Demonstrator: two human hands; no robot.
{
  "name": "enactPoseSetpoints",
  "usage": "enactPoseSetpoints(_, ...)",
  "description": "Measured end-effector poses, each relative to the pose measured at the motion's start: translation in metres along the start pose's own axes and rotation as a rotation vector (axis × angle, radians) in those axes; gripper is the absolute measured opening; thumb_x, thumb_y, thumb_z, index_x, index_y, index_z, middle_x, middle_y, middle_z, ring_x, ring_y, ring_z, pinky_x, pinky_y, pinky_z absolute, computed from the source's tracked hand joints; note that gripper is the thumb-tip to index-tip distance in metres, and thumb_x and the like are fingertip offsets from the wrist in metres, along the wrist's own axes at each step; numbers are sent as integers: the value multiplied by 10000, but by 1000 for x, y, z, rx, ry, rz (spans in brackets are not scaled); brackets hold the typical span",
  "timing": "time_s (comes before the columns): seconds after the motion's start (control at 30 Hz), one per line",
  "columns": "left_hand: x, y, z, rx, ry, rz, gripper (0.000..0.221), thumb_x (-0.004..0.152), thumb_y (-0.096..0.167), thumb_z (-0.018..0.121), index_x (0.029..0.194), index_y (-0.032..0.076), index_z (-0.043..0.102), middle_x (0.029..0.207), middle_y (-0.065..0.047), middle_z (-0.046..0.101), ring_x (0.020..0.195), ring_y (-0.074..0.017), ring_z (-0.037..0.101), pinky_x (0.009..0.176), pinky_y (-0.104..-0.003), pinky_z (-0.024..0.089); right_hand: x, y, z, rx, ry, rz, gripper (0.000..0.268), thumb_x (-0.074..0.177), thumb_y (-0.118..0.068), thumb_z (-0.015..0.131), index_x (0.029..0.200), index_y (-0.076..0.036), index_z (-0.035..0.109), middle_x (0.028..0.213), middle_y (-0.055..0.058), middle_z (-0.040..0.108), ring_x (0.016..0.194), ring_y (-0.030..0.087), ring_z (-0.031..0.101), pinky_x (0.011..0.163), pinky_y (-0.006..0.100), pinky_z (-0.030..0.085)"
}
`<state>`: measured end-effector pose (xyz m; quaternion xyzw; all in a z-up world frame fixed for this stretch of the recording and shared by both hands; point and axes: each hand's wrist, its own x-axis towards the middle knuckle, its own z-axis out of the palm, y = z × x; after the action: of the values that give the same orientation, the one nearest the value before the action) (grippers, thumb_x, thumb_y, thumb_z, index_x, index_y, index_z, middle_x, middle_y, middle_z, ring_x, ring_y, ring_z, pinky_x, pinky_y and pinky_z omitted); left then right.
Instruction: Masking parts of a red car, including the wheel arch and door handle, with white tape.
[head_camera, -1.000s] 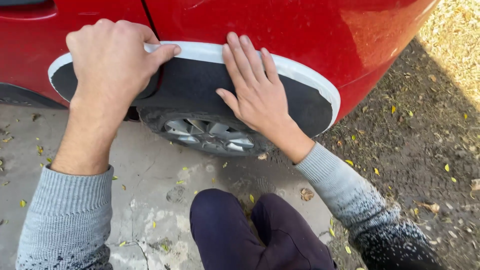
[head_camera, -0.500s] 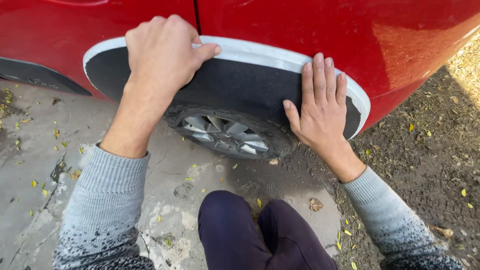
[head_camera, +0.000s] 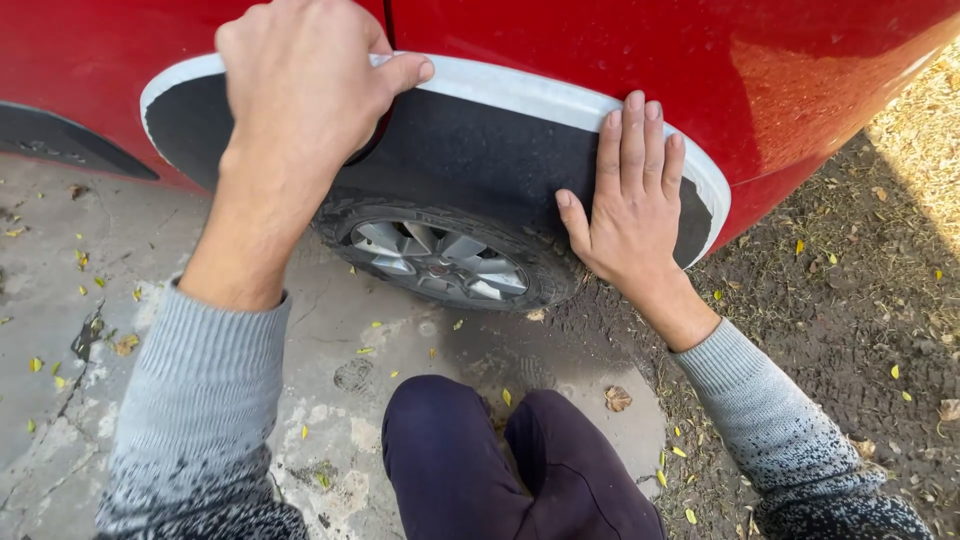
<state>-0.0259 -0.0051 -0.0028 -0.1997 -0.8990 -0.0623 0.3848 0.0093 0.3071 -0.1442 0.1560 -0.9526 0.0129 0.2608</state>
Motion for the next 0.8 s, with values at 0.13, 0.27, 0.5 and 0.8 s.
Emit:
enactPoseSetpoints(0.13, 3, -5, 27, 132, 55, 46, 424, 801, 587, 902, 783, 171, 825, 585, -59, 662, 538, -249, 653, 452, -390, 444, 16, -16, -6, -39, 21, 34, 846, 1139, -551, 361, 1665, 83, 169, 1732, 254, 63, 1609, 370, 9, 1301, 511, -33)
enactPoseSetpoints(0.27, 6, -3, 29, 143, -113, -51, 492, 854, 606, 875, 772, 127, 801, 545, -85, 637, 511, -260, 647, 445, -416, 442, 49, -62, -12, -31, -196, 80, 885, 1064, -629, 311, 1663, 2, 149, 1730, 185, 58, 1603, 310, 30, 1274, 482, -26)
enactPoseSetpoints(0.5, 6, -17, 25, 11, -169, -78, 440, 905, 579, 857, 867, 140, 840, 629, -121, 701, 572, -286, 691, 523, -408, 496, 76, -115, 7, 17, 98, -183, 843, 1152, -568, 396, 1690, 51, 201, 1753, 197, 122, 1626, 345, 77, 1307, 504, -5)
enactPoseSetpoints(0.8, 1, -94, -45, -250, -696, -474, 355, 1000, 529, 636, 1140, 234, 775, 620, -80, 650, 554, -192, 594, 537, -395, 464, 72, -108, -6, 66, 106, -226, 832, 1081, -460, 524, 1671, 51, 234, 1744, 201, 168, 1625, 332, 138, 1312, 483, 52)
